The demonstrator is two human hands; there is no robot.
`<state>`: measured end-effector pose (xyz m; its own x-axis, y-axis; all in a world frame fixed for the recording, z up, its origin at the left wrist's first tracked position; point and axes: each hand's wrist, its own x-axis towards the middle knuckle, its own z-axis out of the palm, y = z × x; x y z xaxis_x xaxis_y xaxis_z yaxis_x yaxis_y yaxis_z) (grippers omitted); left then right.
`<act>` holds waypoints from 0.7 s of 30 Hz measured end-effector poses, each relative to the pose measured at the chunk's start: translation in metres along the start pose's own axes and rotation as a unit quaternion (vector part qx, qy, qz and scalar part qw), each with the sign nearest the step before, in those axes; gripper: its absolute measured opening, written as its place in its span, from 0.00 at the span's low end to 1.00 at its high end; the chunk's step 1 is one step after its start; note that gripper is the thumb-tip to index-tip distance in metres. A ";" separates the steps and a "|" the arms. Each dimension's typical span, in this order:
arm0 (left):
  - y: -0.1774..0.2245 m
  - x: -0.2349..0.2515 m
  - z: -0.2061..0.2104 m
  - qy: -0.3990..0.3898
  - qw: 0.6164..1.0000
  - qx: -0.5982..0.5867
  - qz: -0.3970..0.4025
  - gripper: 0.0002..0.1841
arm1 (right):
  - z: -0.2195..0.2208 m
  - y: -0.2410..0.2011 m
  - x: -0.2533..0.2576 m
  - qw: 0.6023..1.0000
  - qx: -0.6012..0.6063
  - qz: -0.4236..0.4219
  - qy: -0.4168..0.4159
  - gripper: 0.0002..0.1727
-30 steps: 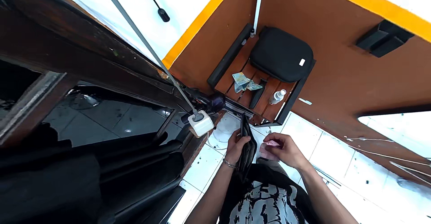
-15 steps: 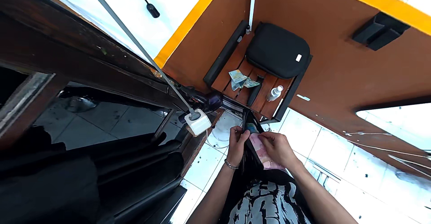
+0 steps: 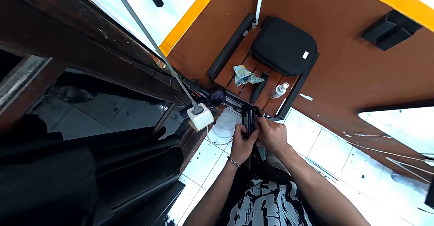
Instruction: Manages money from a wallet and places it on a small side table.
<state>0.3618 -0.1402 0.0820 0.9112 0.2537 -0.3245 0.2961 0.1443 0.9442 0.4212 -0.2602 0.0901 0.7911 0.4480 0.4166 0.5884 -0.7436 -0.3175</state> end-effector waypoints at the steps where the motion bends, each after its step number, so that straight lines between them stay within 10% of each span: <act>1: -0.001 0.000 0.002 0.013 1.000 -0.008 -0.001 0.16 | 0.001 -0.003 0.000 1.000 0.013 0.012 -0.009 0.06; 7: -0.003 0.005 0.008 0.079 0.997 -0.018 -0.016 0.12 | -0.021 -0.012 0.006 0.948 0.187 0.173 -0.188 0.14; 21: -0.005 0.003 0.031 0.087 0.993 -0.081 0.020 0.23 | -0.025 -0.027 -0.017 0.975 0.109 0.177 -0.075 0.31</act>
<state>0.3721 -0.1696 0.0775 0.8534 0.4223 -0.3055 0.1983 0.2790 0.9396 0.3875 -0.2607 0.1131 0.9567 0.2633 0.1236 0.2835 -0.7486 -0.5994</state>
